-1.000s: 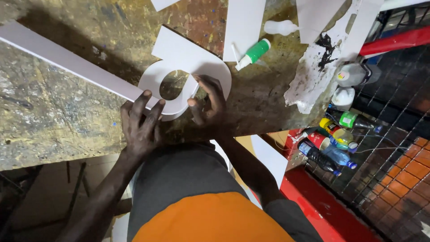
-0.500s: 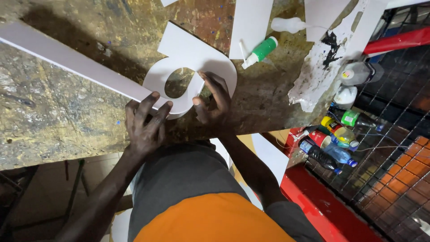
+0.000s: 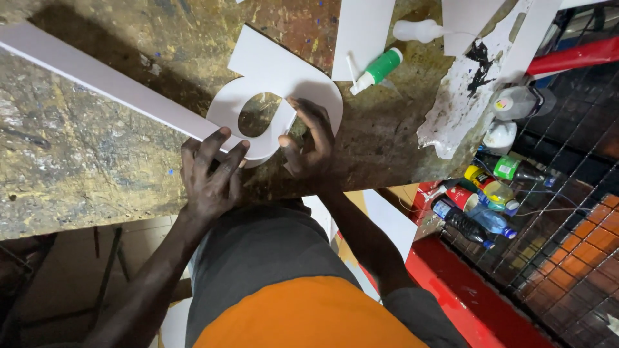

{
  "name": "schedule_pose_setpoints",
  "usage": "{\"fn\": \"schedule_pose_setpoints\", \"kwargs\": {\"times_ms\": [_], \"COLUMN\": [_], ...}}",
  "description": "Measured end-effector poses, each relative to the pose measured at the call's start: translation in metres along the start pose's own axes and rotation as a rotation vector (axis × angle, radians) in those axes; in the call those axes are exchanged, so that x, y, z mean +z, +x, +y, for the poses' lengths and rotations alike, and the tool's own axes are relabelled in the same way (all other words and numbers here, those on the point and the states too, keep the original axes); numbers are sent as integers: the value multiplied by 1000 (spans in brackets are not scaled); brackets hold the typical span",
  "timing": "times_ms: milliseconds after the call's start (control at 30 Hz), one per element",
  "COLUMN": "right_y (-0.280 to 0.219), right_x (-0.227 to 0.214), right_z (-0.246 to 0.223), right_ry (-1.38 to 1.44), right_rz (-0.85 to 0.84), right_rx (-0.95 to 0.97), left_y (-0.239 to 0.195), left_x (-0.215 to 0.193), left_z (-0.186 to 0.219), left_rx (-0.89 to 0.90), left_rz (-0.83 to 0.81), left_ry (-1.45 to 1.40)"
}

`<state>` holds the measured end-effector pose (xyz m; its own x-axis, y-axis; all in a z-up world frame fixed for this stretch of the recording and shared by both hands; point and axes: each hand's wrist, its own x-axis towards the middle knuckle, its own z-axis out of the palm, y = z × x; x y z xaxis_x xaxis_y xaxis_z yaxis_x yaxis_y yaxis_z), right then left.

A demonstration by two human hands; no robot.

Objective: The person is fabricating 3D sign letters by applying glue to the edges of flat cutouts and attaching side strips.

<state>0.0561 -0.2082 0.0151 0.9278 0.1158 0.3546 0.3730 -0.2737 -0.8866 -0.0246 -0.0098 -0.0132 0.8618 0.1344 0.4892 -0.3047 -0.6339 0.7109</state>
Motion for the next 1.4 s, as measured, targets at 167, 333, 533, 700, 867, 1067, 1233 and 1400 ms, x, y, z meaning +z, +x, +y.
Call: {"fn": "schedule_pose_setpoints", "kwargs": {"times_ms": [167, 333, 533, 700, 867, 1067, 1233, 1400], "right_y": [-6, 5, -4, 2, 12, 9, 13, 15], "right_x": [-15, -27, -22, -17, -17, -17, -20, -21], "right_z": [16, 6, 24, 8, 1, 8, 3, 9], "right_ry": [25, 57, -47, -105, -94, -75, -60, -54], "right_rz": [-215, -375, -364, -324, -342, -328, -342, -349], "right_rx": [-40, -106, -215, -239, -214, -219, -194, -226], "left_y": [4, 0, -1, 1, 7, 26, 19, 45], "left_x": [-3, -2, -2, -5, -7, -23, -21, -24], "left_z": [4, 2, -1, 2, 0, 1, -24, -25], "left_rx": [-17, -21, -14, -28, 9, 62, 133, 238], "left_rz": [-6, -6, -25, -39, -69, -141, -195, -206], "left_ry": [-7, 2, -16, -56, -42, -46, -59, -62]}}
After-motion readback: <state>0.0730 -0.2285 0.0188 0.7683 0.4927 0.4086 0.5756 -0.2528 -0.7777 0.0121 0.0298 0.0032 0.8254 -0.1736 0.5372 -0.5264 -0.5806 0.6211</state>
